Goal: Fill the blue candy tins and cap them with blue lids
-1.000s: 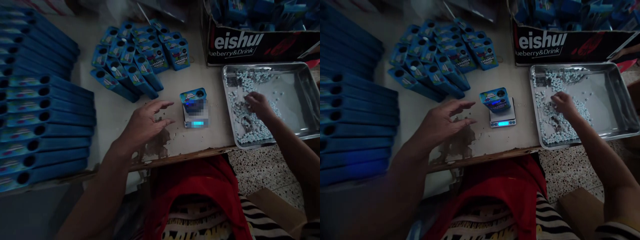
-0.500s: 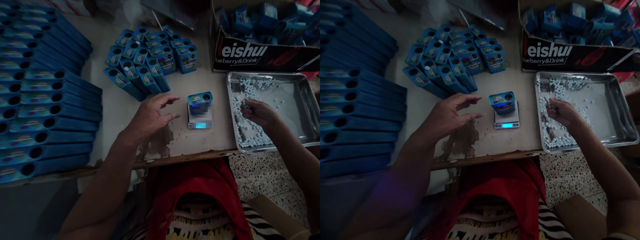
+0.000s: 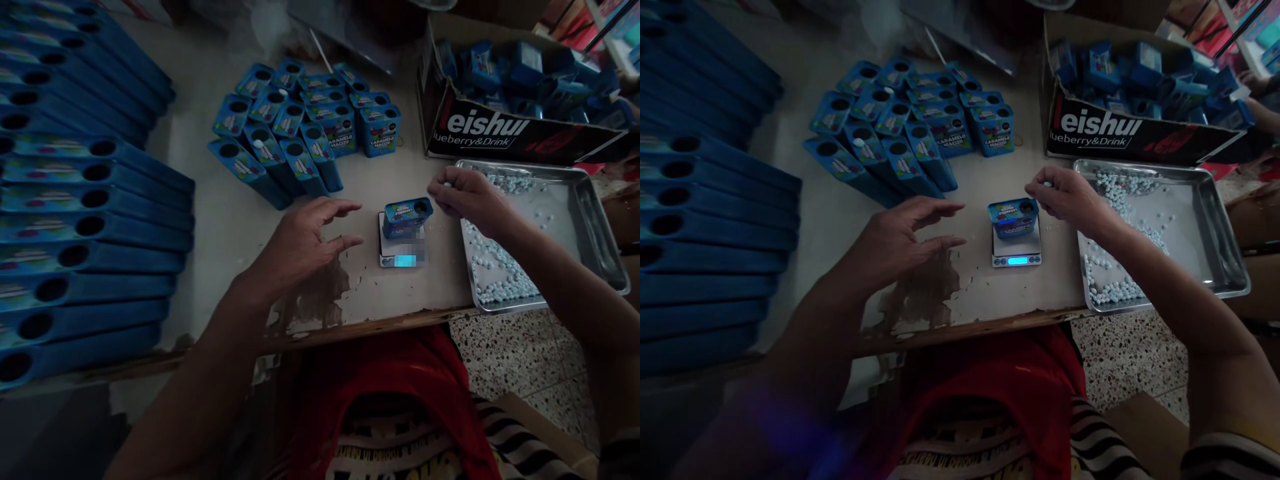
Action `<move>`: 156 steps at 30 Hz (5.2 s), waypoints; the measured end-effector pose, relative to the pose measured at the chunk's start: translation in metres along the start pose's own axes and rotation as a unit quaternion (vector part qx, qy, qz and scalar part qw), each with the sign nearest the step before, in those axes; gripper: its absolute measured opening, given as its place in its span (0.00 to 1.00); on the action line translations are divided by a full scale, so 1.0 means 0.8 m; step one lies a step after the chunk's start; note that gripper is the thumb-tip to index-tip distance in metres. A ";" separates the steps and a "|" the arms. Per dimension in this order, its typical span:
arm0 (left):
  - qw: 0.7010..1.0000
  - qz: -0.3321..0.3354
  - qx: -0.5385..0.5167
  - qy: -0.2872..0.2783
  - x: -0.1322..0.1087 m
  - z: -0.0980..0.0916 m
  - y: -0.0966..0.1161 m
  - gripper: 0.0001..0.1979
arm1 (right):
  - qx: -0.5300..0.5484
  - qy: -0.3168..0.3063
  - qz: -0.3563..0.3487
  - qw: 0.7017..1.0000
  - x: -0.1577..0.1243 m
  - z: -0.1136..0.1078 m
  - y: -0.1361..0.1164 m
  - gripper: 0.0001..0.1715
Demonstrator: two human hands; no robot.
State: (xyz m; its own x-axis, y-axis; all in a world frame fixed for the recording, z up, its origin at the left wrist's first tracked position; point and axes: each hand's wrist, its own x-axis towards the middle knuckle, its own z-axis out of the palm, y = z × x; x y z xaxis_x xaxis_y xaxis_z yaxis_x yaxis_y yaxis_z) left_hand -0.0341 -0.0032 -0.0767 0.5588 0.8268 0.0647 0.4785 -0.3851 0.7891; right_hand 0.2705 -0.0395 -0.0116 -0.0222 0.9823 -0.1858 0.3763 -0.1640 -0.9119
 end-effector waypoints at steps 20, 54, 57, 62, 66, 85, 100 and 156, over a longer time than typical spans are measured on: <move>1.000 0.008 -0.013 -0.001 -0.007 -0.003 0.003 0.25 | 0.121 -0.005 0.079 0.989 0.013 -0.002 -0.001 0.18; 1.000 -0.020 -0.004 0.001 -0.003 -0.001 -0.002 0.30 | -0.037 0.058 -0.056 0.996 0.060 -0.036 -0.010 0.11; 1.000 -0.025 0.002 -0.003 0.003 0.000 -0.002 0.29 | -0.161 0.080 -0.094 0.979 0.122 -0.032 -0.008 0.08; 0.999 -0.034 0.013 0.009 0.006 -0.005 -0.003 0.28 | -0.405 0.094 -0.143 0.898 0.212 -0.010 0.005 0.14; 0.999 -0.032 -0.009 0.015 0.006 -0.006 0.005 0.30 | -0.474 0.087 -0.146 0.864 0.234 -0.002 0.018 0.11; 0.985 0.027 0.157 0.064 0.063 0.090 0.082 0.39 | -0.501 0.192 -0.069 0.841 -0.007 -0.020 0.021 0.15; 0.984 -0.057 0.000 0.167 -0.019 0.029 0.017 0.25 | -0.389 0.110 -0.063 0.913 -0.042 0.041 0.036 0.08; 0.963 -0.163 0.209 0.040 0.077 -0.276 -0.147 0.42 | 0.352 0.193 0.182 0.898 -0.082 -0.069 0.065 0.16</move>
State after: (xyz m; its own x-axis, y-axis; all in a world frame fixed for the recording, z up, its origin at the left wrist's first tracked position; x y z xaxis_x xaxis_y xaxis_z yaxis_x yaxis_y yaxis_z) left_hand -0.2051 0.1837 -0.0309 0.2876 0.9540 -0.0851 0.8600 -0.2181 0.4612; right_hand 0.3425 -0.1075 -0.0262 0.3566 0.7884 -0.5012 -0.3884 -0.3628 -0.8471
